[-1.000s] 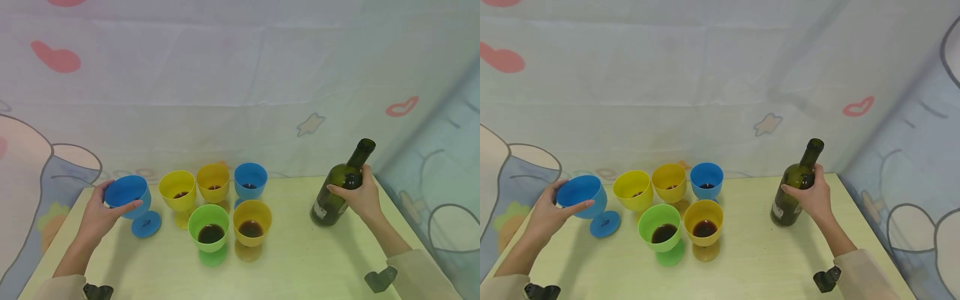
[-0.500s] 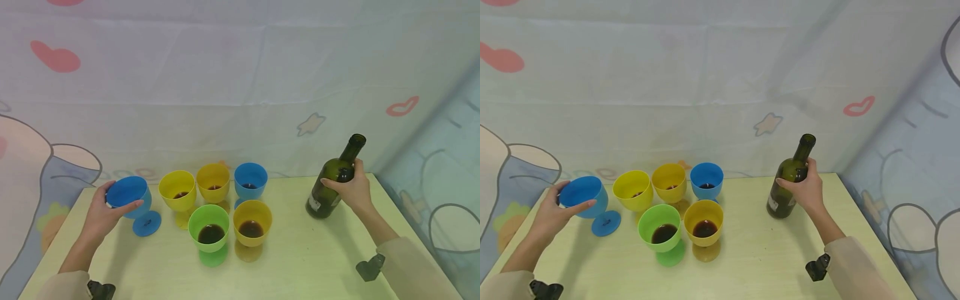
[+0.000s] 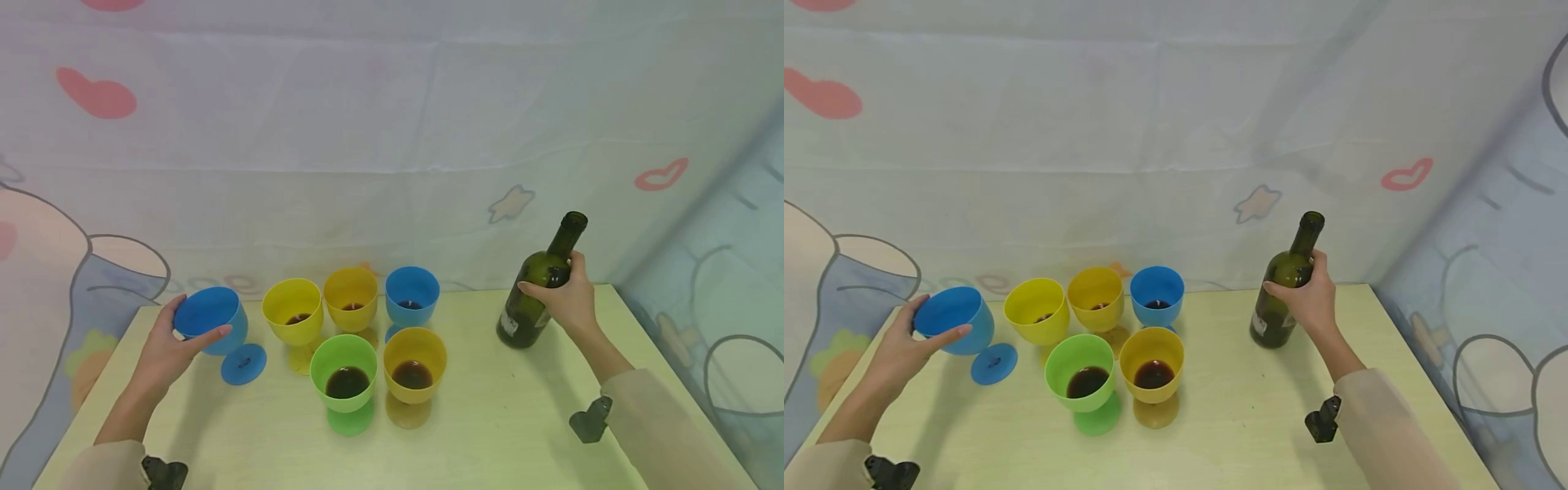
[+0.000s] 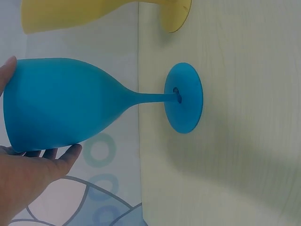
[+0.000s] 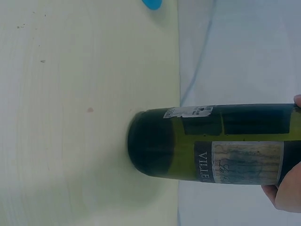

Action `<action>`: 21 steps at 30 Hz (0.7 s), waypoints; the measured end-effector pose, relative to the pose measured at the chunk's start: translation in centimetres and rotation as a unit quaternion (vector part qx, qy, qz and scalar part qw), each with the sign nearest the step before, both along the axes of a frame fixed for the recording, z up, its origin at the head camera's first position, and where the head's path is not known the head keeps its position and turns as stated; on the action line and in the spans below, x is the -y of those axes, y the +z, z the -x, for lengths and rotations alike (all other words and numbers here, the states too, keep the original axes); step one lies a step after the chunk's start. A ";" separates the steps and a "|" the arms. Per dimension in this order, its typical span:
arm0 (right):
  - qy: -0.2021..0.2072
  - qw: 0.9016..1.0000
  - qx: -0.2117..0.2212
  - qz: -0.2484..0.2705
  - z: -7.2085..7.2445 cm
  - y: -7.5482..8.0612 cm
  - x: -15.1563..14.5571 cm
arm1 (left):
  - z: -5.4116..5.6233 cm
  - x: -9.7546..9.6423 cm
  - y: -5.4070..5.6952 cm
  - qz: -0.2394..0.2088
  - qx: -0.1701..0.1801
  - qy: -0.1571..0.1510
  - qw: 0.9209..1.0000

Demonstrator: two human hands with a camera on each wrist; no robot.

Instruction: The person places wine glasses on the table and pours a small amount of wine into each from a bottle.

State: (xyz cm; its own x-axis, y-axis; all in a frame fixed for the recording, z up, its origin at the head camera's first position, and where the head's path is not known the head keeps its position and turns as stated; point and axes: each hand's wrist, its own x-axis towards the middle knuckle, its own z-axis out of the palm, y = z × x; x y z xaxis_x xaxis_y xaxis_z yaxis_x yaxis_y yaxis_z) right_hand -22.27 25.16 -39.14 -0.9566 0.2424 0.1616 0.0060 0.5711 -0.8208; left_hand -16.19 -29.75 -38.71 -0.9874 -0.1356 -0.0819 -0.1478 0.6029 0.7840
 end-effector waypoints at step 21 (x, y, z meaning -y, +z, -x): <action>0.087 0.995 0.035 -0.022 -0.5 0.8 -0.7 | -0.1 0.4 0.0 -0.002 -0.009 -0.006 1.000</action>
State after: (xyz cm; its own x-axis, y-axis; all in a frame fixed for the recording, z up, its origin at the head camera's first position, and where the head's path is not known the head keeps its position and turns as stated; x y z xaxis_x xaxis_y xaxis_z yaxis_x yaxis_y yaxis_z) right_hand -21.77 25.86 -38.32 -0.9928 0.0669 0.0997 -0.0392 0.6038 -0.7962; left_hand -16.05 -30.13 -38.75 -0.9902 -0.1235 -0.0653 -0.1270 0.6011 0.7890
